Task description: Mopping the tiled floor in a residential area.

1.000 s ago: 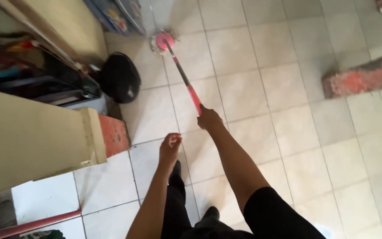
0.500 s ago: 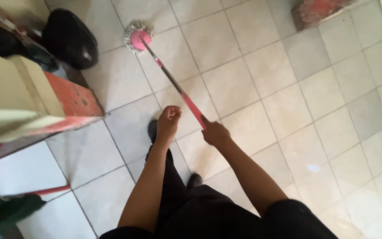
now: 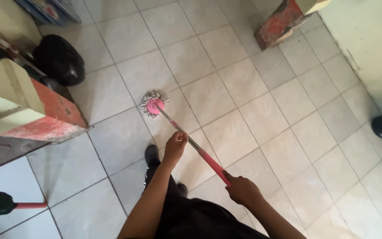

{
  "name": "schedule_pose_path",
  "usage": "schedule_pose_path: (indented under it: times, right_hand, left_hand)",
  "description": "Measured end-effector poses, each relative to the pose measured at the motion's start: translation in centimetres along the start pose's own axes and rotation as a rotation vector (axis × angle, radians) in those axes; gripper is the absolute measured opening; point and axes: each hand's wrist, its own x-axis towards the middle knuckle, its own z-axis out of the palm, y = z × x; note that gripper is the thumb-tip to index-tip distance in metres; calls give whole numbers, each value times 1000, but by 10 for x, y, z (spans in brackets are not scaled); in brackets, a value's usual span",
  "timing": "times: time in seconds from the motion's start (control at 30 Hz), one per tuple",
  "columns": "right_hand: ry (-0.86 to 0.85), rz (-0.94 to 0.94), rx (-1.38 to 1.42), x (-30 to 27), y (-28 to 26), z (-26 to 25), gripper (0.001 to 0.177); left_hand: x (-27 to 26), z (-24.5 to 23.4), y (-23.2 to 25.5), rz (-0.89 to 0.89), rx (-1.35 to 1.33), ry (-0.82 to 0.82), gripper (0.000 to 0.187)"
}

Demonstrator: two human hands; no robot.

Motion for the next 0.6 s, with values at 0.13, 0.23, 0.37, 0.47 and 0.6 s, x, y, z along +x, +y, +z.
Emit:
schedule_pose_path:
  times: [0.13, 0.23, 0.37, 0.47, 0.6]
  right_hand:
    - [34, -48, 7, 43, -17, -3, 71]
    - [151, -157, -58, 92, -45, -21, 68]
    - [120, -162, -71, 179, -95, -87, 70]
    - [148, -188, -72, 243, -137, -151, 70]
    - [218, -225, -76, 333, -197, -252, 69]
  left_hand:
    - [18, -11, 3, 29, -31, 35, 21]
    - [41, -25, 6, -57, -49, 66, 21]
    - [95, -47, 2, -129, -86, 86, 21]
    - [150, -69, -2, -150, -83, 101, 22]
    - [229, -99, 4, -212, -10, 142, 23]
